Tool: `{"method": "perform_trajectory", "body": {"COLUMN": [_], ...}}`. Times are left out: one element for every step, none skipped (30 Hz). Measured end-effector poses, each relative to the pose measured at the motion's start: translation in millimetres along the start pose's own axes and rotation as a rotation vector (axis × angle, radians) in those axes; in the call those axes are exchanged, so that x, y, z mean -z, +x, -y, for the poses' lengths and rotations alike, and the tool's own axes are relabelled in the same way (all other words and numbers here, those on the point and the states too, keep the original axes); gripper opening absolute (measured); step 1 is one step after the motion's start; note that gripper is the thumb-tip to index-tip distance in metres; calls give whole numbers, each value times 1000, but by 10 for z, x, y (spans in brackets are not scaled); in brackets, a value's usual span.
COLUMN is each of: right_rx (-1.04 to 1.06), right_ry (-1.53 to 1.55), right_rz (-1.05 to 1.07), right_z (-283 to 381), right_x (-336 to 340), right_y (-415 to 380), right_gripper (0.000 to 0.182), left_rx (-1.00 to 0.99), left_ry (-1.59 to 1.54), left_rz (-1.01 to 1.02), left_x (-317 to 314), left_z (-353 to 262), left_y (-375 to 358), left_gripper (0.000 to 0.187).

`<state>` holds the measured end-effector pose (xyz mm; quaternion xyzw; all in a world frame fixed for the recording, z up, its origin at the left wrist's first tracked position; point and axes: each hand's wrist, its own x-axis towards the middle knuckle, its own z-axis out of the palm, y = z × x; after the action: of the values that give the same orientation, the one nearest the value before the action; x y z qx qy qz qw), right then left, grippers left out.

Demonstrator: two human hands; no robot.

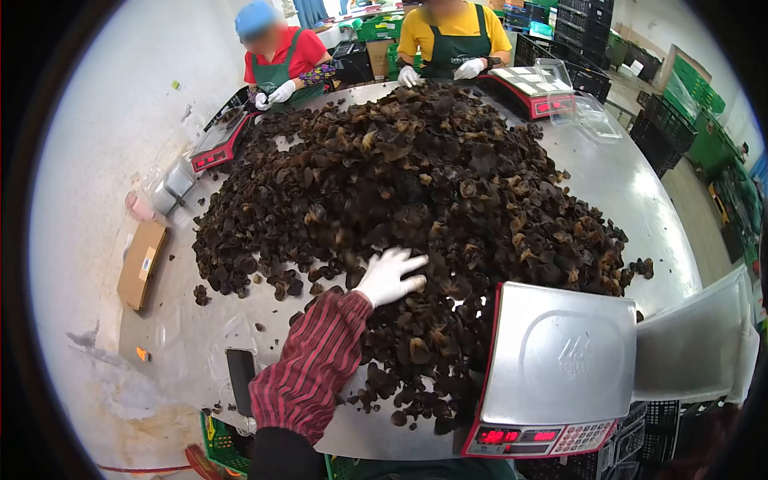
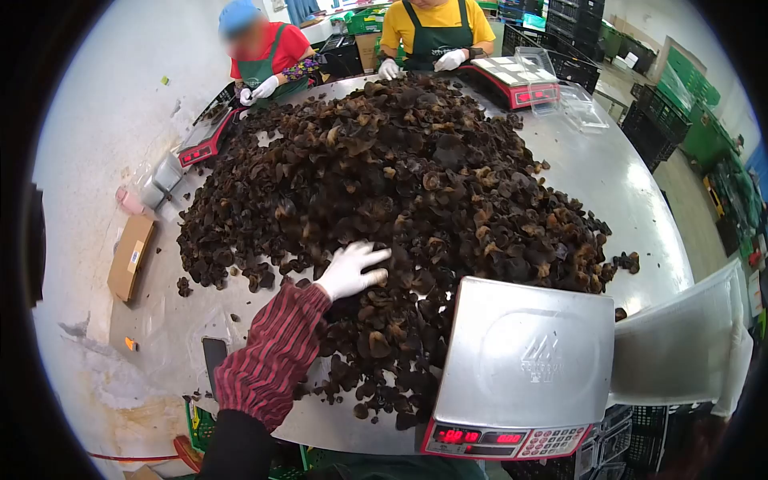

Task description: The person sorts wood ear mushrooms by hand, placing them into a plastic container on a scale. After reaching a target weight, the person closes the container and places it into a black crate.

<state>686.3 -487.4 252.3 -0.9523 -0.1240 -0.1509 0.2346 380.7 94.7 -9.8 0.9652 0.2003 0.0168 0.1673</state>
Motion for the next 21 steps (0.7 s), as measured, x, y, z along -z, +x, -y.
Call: {"method": "perform_trajectory", "body": {"right_rx": [7, 8, 20, 31, 56, 79, 75, 200, 182, 165, 164, 247, 330, 411, 408, 356, 307, 309, 321, 333, 338], "right_ry": [1, -4, 18, 40, 87, 66, 66, 79, 53, 26, 31, -3, -37, -73, -73, -57, -41, -44, -114, -183, -186], "right_rz": [-4, -4, 32, 68, 136, 105, 109, -1, 30, 60, 61, 86, 110, 133, 134, 170, 207, 208, 219, 232, 236], "right_z": [-38, -60, -252, -425, -561, -453, -448, -456, -465, -473, -467, -461, -462, -468, -455, -424, -404, -443, -532, -619, -695], "right_x": [-4, -19, -18, -17, -24, -50, -122, -219, -183, -148, -114, -88, -69, -46, -22, -8, -4, 2, -4, -22, -79], "right_y": [36, 81, 162, 238, 283, 247, 258, 260, 290, 320, 322, 320, 307, 286, 240, 181, 147, 179, 259, 339, 409], "right_gripper": [55, 56, 52, 48, 40, 40, 40, 40, 40, 40, 40, 38, 37, 36, 36, 36, 37, 37, 37, 37, 37], "left_rx": [-76, -103, -127, -71, -46, -70, -94, -216, -277, -267, -259, -244, -232, -182, -124, -78, -30, 2, 36, 77, 106], "left_ry": [-105, -116, -127, 102, 229, 156, 82, 36, -15, 37, 91, 97, 103, 156, 209, 195, 180, 168, 155, 133, 110], "left_rz": [39, -5, -50, -140, -268, -316, -363, -299, -245, -198, -156, -183, -211, -216, -236, -256, -276, -294, -311, -327, -332], "left_x": [103, 106, 118, 186, 226, 250, 241, 200, 74, -74, -181, -212, -211, -176, -197, -182, -173, -165, -153, -146, -128], "left_z": [-152, -145, -125, -200, -295, -408, -526, -619, -757, -890, -965, -940, -879, -802, -692, -632, -579, -545, -546, -581, -627], "left_y": [-139, -228, -329, -455, -581, -699, -798, -890, -1068, -1257, -1406, -1518, -1624, -1752, -1890, -2036, -2174, -2319, -2453, -2564, -2650], "left_gripper": [50, 52, 54, 58, 57, 57, 56, 56, 55, 53, 51, 49, 46, 45, 43, 42, 42, 42, 42, 41, 41]}}
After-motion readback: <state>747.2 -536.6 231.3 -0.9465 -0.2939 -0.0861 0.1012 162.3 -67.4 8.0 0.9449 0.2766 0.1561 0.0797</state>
